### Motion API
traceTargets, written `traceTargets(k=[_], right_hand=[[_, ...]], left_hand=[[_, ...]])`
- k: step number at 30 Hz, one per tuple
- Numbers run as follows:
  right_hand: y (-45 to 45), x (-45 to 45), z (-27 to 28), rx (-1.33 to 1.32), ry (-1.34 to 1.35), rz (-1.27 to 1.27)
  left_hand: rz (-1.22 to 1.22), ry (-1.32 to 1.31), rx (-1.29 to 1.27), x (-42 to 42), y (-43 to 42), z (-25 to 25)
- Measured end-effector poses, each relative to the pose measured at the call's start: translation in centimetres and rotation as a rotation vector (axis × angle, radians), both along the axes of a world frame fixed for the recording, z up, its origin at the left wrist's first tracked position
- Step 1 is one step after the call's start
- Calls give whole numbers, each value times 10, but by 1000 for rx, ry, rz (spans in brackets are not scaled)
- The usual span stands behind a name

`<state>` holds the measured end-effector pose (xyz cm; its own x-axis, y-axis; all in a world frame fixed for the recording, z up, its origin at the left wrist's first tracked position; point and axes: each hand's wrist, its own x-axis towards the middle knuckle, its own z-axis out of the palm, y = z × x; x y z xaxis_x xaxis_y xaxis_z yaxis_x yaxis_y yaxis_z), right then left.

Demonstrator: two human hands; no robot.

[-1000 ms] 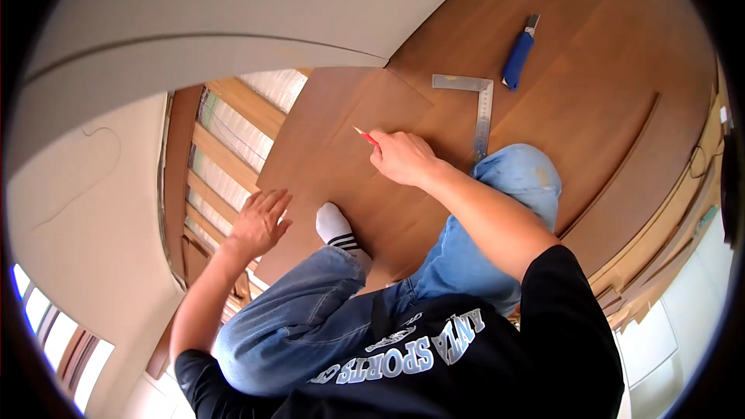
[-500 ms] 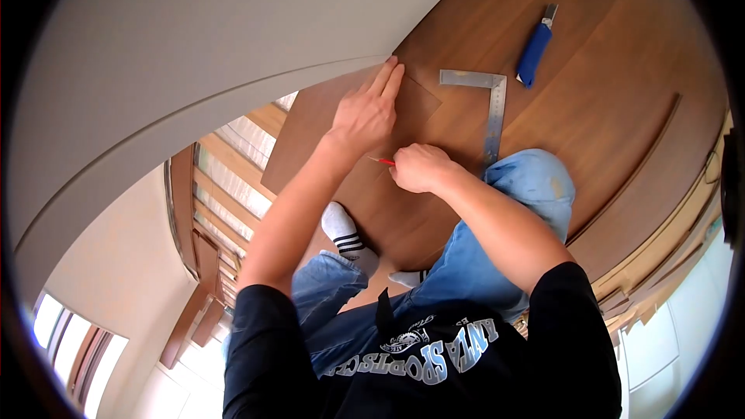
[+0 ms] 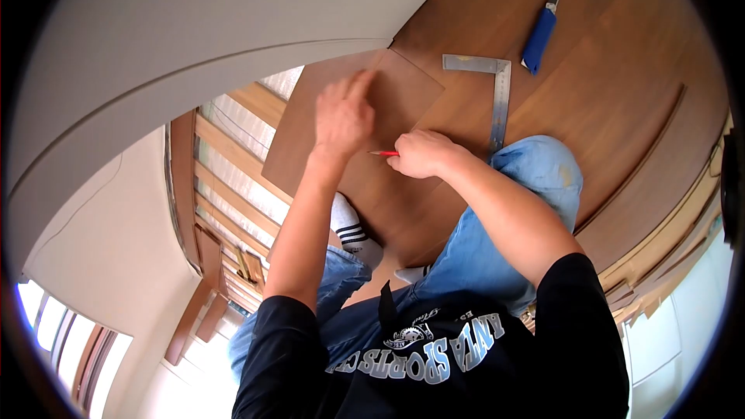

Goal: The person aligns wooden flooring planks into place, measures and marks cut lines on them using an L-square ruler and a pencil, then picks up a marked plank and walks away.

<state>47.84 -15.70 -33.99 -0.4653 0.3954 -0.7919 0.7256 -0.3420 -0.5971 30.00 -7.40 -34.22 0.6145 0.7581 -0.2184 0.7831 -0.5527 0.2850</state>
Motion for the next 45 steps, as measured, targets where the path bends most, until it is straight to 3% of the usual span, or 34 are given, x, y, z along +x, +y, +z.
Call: traceTargets(k=[3, 4, 7, 11, 12, 14, 20, 29, 33, 45], right_hand=[[-3, -4, 1, 37, 35, -41], [1, -5, 8, 52, 42, -61], [-2, -9, 0, 131, 46, -127], [5, -3, -25, 621, -125, -514], [8, 1, -30, 624, -132, -498], [8, 4, -38, 1171, -301, -586], [1, -16, -54, 1130, -587, -376], [26, -29, -66, 1136, -713, -303], [23, -40, -53, 1067, -690, -218], [2, -68, -42, 996, -291, -138]], left_hand=[[245, -111, 213, -61, -6, -20], [363, 9, 260, -85, -20, -37], [413, 5, 293, -115, -52, -65], [532, 6, 319, -107, -65, -82], [545, -3, 316, -107, -64, -83], [543, -14, 320, -109, -65, -82], [571, -52, 321, -107, -66, -79], [593, -72, 326, -110, -64, -81], [614, -73, 316, -111, -63, -81], [599, -44, 291, -112, -64, -83]])
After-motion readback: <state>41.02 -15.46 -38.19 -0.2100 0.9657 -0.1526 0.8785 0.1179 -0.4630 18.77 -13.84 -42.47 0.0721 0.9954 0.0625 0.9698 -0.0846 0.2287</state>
